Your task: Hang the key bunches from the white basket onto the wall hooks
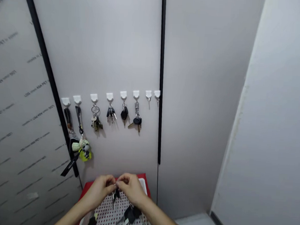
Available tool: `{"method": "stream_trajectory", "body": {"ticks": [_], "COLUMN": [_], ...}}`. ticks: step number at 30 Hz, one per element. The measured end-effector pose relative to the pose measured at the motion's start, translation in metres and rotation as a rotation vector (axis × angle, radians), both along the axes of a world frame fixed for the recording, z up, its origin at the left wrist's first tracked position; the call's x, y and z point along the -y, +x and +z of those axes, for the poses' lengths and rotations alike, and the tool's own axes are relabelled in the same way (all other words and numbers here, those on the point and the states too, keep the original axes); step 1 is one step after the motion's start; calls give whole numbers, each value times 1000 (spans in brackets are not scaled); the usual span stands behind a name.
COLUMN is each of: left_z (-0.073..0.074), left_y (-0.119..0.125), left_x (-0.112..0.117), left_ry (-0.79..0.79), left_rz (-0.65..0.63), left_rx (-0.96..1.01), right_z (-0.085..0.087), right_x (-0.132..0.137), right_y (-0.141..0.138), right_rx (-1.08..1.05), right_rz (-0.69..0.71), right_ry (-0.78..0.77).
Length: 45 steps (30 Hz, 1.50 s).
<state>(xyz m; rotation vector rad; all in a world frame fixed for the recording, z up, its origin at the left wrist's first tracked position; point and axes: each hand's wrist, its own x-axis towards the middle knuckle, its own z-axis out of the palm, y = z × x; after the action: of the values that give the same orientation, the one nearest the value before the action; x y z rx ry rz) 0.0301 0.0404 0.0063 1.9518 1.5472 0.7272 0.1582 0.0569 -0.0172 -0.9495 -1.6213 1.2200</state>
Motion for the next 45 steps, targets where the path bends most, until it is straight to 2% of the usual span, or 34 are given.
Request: {"method": "stream_trajectory", "body": {"ticks": [4, 7, 12, 15, 17, 21, 26, 29, 34, 38, 40, 42, 44, 45], "left_z": [26, 52, 111, 147, 166, 186, 195, 195, 189, 173, 151, 116, 69, 43], "left_y": [23, 41, 68, 83, 92, 106, 116, 117, 114, 106, 98, 85, 68, 59], "left_x": [-18, -28, -42, -49, -55, -66, -78, -83, -83, -72, -65, -58, -49, -43], "left_ry": [-97, -111, 16, 96, 119, 173, 272, 292, 244, 191, 154, 127, 108, 93], "left_rz": [-19, -41, -80, -70, -84, -108, -93, -48, -33, -47, -70, -84, -83, -79], "left_rx": [366, 547, 760, 815, 814, 709, 571, 544, 540, 559, 562, 512, 403, 337], "right_z": [33, 63, 129, 166, 186, 210, 226, 228, 219, 208, 190, 157, 111, 86], "right_x": [-6, -13, -33, -44, -52, -66, -82, -88, -94, -97, -94, -83, -62, -49], "right_y": [21, 37, 62, 74, 79, 86, 88, 85, 82, 88, 90, 88, 81, 76], "right_rx": [-174, -198, -211, -283, -327, -410, -460, -427, -382, -343, -280, -140, 96, 247], "right_rz": [25, -33, -262, -341, -385, -453, -543, -599, -625, -668, -743, -784, -652, -508], "right_ry": [-78, -30, 152, 268, 323, 362, 354, 315, 299, 293, 378, 486, 500, 465]}}
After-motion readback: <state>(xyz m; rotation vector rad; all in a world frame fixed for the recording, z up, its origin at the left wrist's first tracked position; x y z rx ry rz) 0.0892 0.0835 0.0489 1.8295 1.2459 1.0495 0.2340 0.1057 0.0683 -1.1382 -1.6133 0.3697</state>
